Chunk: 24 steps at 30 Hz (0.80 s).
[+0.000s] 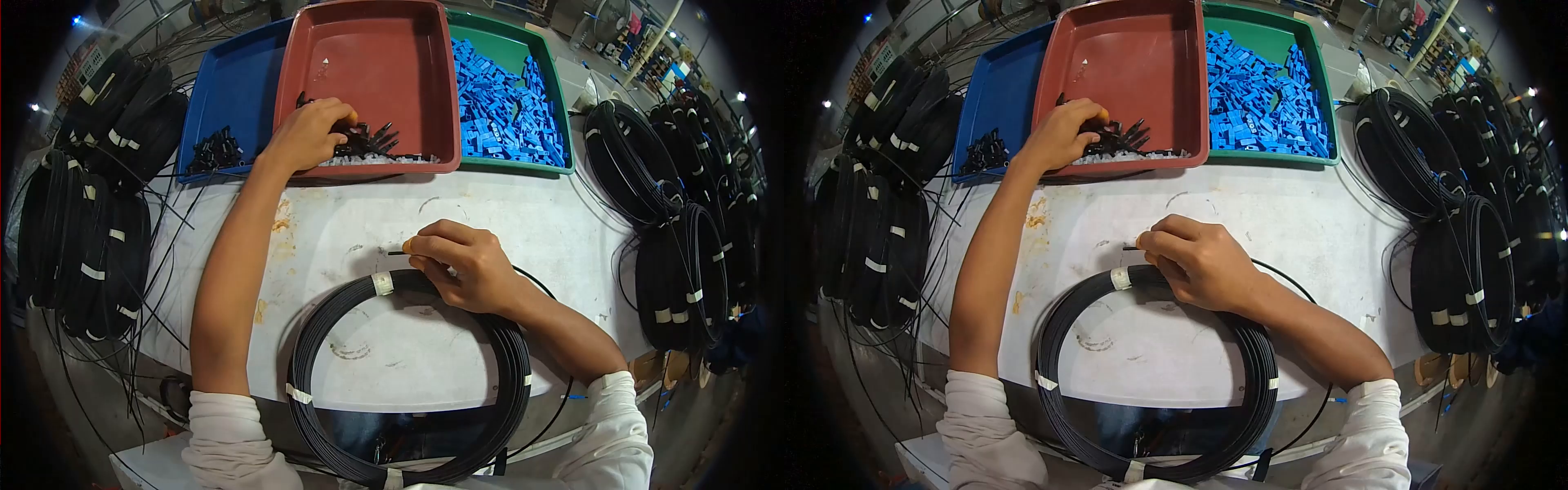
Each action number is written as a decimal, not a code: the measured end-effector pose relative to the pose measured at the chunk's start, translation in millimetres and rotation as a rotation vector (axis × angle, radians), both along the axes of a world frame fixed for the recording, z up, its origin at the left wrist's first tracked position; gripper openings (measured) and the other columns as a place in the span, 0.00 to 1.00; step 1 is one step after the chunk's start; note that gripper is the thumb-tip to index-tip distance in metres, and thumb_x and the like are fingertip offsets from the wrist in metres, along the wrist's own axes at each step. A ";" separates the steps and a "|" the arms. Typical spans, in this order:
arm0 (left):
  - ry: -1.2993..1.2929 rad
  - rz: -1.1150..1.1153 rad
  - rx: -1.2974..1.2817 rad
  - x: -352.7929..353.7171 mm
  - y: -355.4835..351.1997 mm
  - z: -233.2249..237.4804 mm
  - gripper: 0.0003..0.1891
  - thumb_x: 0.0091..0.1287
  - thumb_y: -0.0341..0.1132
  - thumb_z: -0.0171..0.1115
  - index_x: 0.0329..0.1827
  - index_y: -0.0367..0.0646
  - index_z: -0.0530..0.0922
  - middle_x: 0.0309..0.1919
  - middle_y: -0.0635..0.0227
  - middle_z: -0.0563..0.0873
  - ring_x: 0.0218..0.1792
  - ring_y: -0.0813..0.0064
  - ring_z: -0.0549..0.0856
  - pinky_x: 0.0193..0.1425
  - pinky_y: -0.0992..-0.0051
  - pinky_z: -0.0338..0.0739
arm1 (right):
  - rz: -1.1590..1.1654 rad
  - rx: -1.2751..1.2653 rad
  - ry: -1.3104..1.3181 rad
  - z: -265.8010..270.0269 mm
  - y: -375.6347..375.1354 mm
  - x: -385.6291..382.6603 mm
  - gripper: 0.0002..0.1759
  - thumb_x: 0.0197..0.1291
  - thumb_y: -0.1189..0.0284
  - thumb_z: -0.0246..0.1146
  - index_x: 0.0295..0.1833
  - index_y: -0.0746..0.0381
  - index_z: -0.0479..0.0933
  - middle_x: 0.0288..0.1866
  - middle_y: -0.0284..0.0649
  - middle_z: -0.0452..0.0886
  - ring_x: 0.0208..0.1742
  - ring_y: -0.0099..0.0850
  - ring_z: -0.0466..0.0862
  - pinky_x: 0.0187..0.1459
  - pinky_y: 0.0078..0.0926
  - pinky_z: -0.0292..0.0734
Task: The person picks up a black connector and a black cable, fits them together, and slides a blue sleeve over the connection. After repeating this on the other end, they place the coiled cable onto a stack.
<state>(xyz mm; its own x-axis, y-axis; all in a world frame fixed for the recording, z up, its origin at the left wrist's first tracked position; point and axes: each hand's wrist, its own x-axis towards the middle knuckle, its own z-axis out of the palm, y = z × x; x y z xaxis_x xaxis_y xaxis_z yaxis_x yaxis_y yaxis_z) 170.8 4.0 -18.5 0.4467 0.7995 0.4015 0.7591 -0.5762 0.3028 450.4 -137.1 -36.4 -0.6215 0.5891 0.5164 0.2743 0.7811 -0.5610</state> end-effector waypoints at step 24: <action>0.339 0.070 0.337 -4.0 7.8 7.5 0.14 0.58 0.26 0.69 0.48 0.42 0.84 0.49 0.65 0.85 0.54 0.62 0.82 0.61 0.62 0.73 | 0.004 0.123 -0.047 -5.5 1.7 3.4 0.13 0.55 0.78 0.66 0.48 0.64 0.80 0.40 0.44 0.83 0.36 0.44 0.86 0.36 0.38 0.83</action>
<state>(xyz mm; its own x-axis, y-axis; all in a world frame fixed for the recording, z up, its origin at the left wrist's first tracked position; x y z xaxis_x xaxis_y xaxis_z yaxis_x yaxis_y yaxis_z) 166.8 11.8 -11.1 0.5466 0.6827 0.4849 0.8234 -0.5436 -0.1629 453.8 -135.4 -42.0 -0.6493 0.5208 0.5543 0.2949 0.8442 -0.4477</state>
